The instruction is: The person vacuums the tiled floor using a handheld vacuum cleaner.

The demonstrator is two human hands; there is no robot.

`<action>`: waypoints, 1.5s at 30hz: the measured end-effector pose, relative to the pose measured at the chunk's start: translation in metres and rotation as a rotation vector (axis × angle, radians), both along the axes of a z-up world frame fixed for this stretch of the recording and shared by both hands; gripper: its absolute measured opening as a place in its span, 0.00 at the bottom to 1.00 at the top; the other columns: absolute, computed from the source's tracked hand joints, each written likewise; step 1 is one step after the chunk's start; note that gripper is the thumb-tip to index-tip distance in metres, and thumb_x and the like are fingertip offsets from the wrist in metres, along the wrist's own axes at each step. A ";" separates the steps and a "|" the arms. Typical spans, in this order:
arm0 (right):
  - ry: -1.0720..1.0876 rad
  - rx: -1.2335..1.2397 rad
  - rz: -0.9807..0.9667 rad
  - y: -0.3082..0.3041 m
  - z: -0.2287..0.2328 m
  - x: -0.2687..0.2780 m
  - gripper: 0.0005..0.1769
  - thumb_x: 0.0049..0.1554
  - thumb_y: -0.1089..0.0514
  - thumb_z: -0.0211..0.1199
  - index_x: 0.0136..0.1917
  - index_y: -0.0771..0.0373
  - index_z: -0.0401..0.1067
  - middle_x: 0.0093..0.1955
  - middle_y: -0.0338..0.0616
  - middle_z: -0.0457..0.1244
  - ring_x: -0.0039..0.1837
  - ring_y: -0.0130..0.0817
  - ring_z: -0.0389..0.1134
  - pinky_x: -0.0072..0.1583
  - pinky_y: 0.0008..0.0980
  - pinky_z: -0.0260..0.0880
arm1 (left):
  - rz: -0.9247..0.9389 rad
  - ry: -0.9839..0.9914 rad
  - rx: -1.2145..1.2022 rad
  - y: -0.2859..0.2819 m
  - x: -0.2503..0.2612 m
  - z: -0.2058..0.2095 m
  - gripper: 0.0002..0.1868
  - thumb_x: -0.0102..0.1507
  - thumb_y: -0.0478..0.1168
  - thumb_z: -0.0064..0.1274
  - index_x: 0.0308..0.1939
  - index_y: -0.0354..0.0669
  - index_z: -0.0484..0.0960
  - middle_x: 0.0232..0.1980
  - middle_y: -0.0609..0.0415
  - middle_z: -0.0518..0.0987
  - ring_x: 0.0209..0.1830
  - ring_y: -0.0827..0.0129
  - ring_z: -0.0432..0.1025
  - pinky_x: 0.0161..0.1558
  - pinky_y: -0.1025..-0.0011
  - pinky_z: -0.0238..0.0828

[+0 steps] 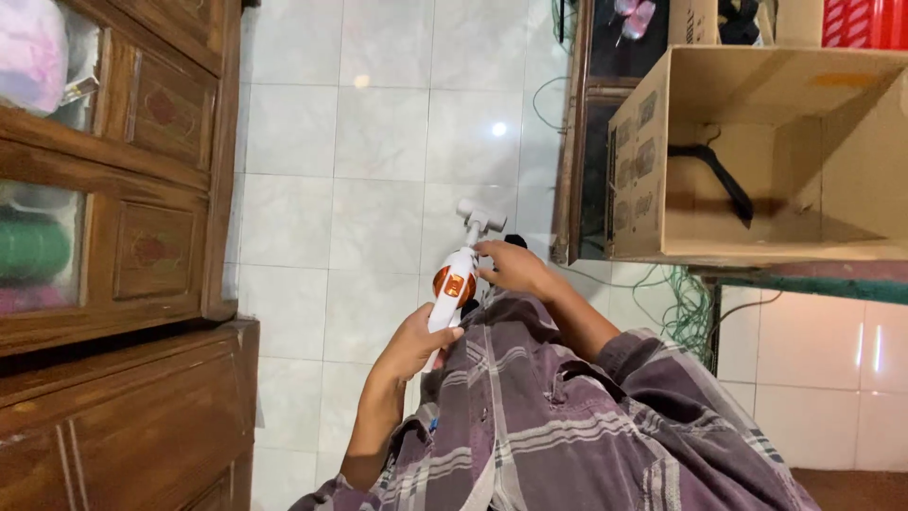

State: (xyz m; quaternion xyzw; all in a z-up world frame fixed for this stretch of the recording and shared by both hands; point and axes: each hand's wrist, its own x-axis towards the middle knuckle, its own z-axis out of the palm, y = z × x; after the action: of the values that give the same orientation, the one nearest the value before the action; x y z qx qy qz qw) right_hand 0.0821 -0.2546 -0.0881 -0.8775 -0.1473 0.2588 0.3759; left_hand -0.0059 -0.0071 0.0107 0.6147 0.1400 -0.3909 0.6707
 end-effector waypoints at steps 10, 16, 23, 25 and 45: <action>0.040 -0.104 -0.250 -0.101 -0.014 0.043 0.30 0.56 0.50 0.64 0.69 0.62 0.67 0.64 0.56 0.66 0.64 0.53 0.67 0.63 0.46 0.67 | -0.074 -0.087 0.008 -0.084 0.112 -0.079 0.20 0.60 0.39 0.59 0.50 0.32 0.71 0.30 0.55 0.74 0.17 0.74 0.68 0.19 0.73 0.65; 0.099 -0.140 -0.406 -0.170 -0.016 0.064 0.30 0.57 0.49 0.64 0.69 0.62 0.67 0.63 0.56 0.66 0.64 0.52 0.68 0.63 0.45 0.68 | -0.047 -0.044 0.066 -0.152 0.186 -0.157 0.16 0.62 0.40 0.59 0.46 0.35 0.70 0.27 0.55 0.72 0.17 0.72 0.67 0.19 0.70 0.64; 0.095 -0.119 -0.365 -0.193 -0.024 0.077 0.31 0.57 0.48 0.64 0.69 0.64 0.66 0.63 0.56 0.67 0.64 0.52 0.68 0.63 0.45 0.68 | -0.017 -0.023 0.101 -0.208 0.234 -0.238 0.14 0.62 0.42 0.58 0.42 0.37 0.71 0.26 0.55 0.72 0.18 0.71 0.69 0.20 0.69 0.68; 0.055 -0.136 -0.343 -0.187 -0.018 0.069 0.31 0.57 0.48 0.65 0.69 0.64 0.67 0.64 0.57 0.66 0.64 0.54 0.68 0.63 0.46 0.68 | -0.014 -0.012 0.114 -0.214 0.235 -0.241 0.14 0.62 0.42 0.58 0.41 0.37 0.71 0.26 0.55 0.72 0.18 0.70 0.69 0.20 0.69 0.67; 0.039 -0.082 -0.097 -0.062 -0.021 -0.150 0.31 0.57 0.48 0.64 0.70 0.62 0.67 0.64 0.56 0.65 0.66 0.54 0.66 0.64 0.46 0.66 | -0.050 -0.037 0.209 -0.057 -0.076 -0.043 0.18 0.65 0.47 0.57 0.42 0.35 0.71 0.25 0.57 0.72 0.15 0.74 0.67 0.18 0.74 0.62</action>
State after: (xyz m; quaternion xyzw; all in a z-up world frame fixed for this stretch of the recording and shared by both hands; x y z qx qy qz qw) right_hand -0.0674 -0.3164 -0.1093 -0.8931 -0.0867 0.2632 0.3543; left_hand -0.0819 -0.0637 -0.0322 0.6918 0.1521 -0.3792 0.5954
